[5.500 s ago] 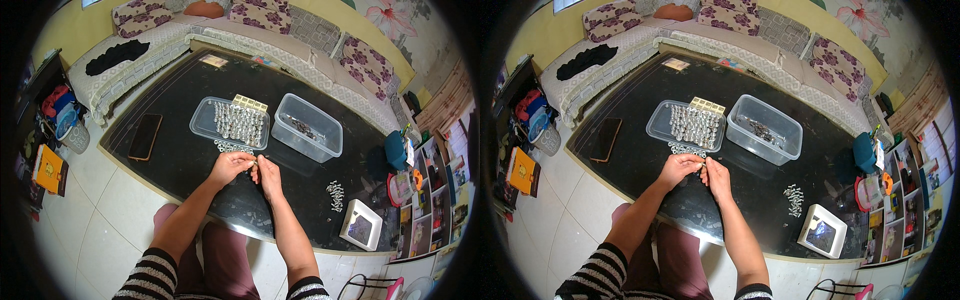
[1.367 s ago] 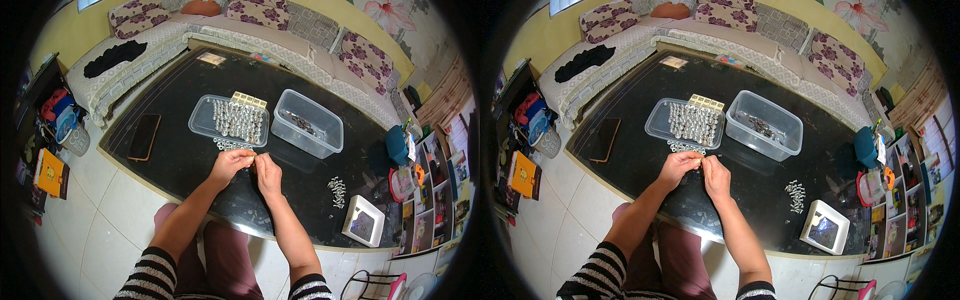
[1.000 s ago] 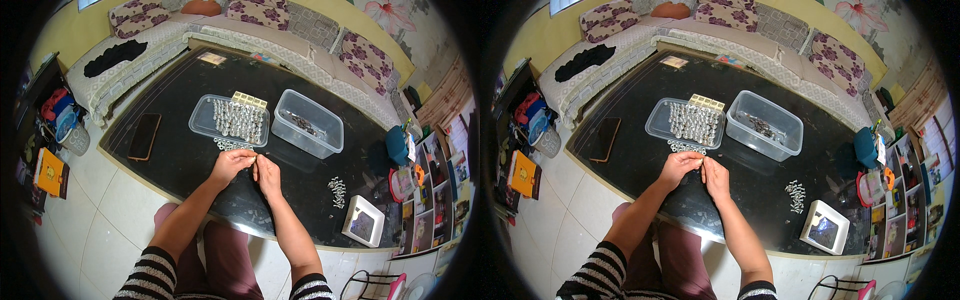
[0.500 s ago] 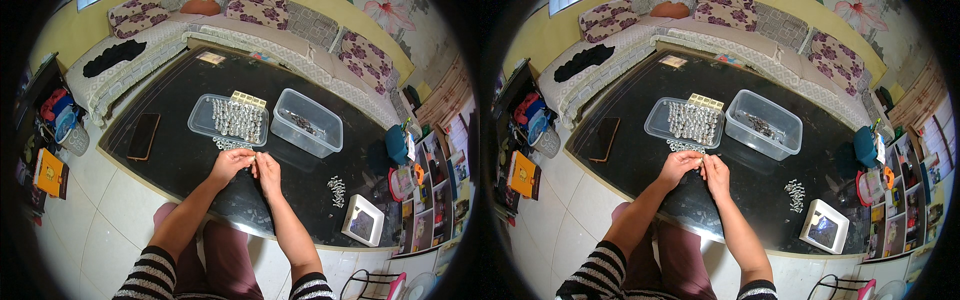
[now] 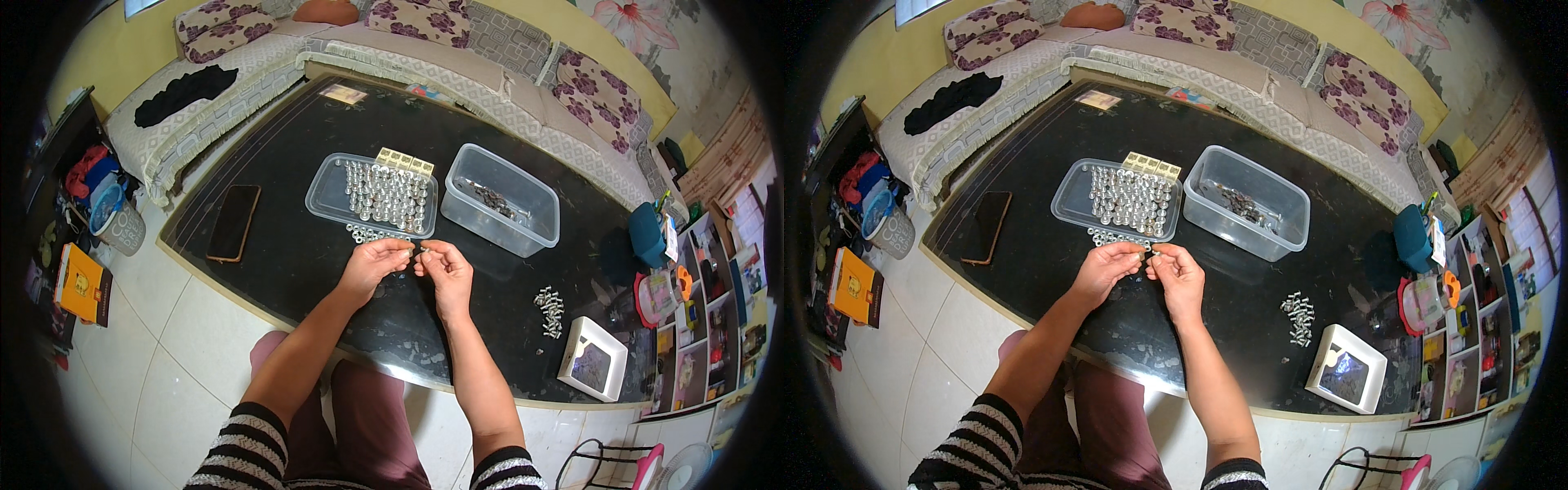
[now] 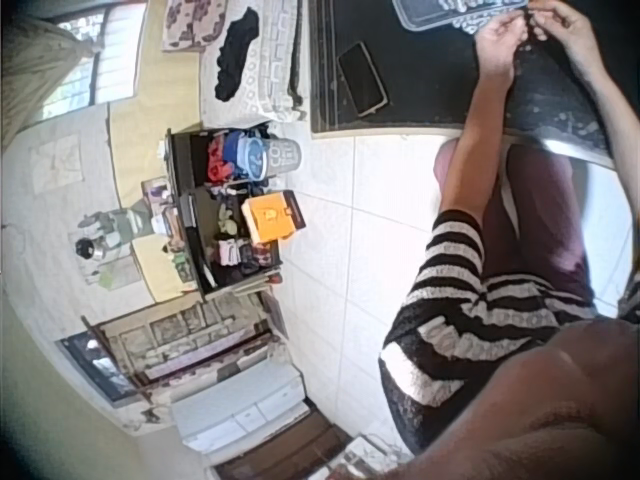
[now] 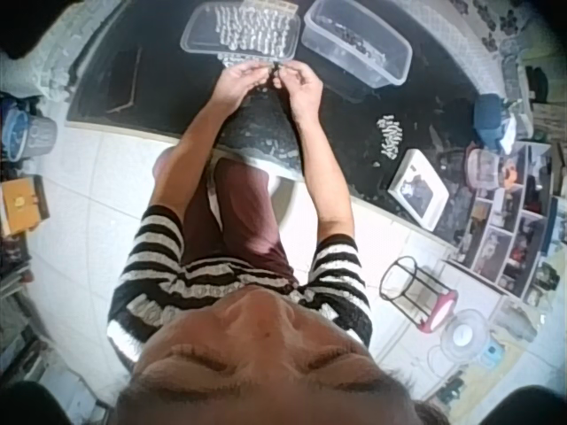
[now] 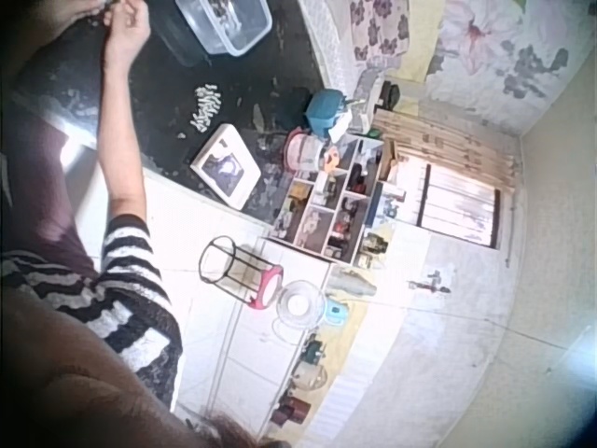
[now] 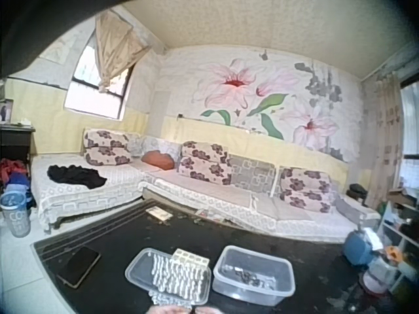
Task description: The person picks up and connects small metal components by hand, including a screw and a small cylindrical part, while working over a glass-topped table containing trays of similar parts.
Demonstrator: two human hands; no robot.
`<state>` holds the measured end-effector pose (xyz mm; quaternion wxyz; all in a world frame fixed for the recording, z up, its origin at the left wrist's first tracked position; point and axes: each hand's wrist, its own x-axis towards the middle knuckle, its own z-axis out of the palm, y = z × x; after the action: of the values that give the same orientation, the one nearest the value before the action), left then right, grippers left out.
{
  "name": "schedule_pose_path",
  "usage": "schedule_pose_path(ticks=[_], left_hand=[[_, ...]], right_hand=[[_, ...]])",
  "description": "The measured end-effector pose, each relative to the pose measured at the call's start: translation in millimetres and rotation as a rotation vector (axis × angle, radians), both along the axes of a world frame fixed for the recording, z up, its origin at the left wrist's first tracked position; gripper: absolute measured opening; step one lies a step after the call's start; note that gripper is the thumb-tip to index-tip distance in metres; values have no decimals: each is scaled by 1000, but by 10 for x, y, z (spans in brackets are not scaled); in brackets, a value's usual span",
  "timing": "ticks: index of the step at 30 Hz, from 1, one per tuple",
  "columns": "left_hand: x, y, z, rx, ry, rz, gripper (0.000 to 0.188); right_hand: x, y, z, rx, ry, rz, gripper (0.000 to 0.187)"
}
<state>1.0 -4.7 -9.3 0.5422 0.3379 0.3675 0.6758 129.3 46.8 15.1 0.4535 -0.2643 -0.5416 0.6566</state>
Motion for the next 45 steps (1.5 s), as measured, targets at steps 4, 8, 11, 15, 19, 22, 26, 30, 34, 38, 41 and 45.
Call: schedule_pose_path(ticks=[4,8,11,15,19,22,26,30,34,38,41,45], left_hand=[[5,22,-40,-13,-71,-37,19],[-3,17,-30,2,-63,-46,18],[-2,19,-38,-21,-60,-47,18],[3,3,-14,-36,-52,-48,18],[10,17,-56,-30,-70,-59,16],[21,8,-22,-49,-64,-57,15],[19,24,-54,-39,-54,-68,15],[2,0,-14,-56,-54,-42,16],[-2,11,-28,-53,-50,-45,18],[-8,15,-26,-61,-43,-44,18],[-16,3,-3,-74,-32,-43,18],[-15,5,-2,-91,-72,-34,17]], right_hand=[[-4,3,-37,116,-11,47,14],[-8,-10,-49,122,-46,40,14],[-15,-8,-60,122,-16,35,15],[-22,-6,-48,113,3,56,14],[-11,10,-45,92,14,83,10],[-9,7,-37,81,2,82,9],[5,12,-29,47,12,52,8],[-10,26,-77,69,-33,38,8],[2,33,-83,114,-71,69,7],[17,39,-68,130,-82,111,8],[16,68,-124,153,-104,140,9],[25,59,-108,205,-167,104,9]])
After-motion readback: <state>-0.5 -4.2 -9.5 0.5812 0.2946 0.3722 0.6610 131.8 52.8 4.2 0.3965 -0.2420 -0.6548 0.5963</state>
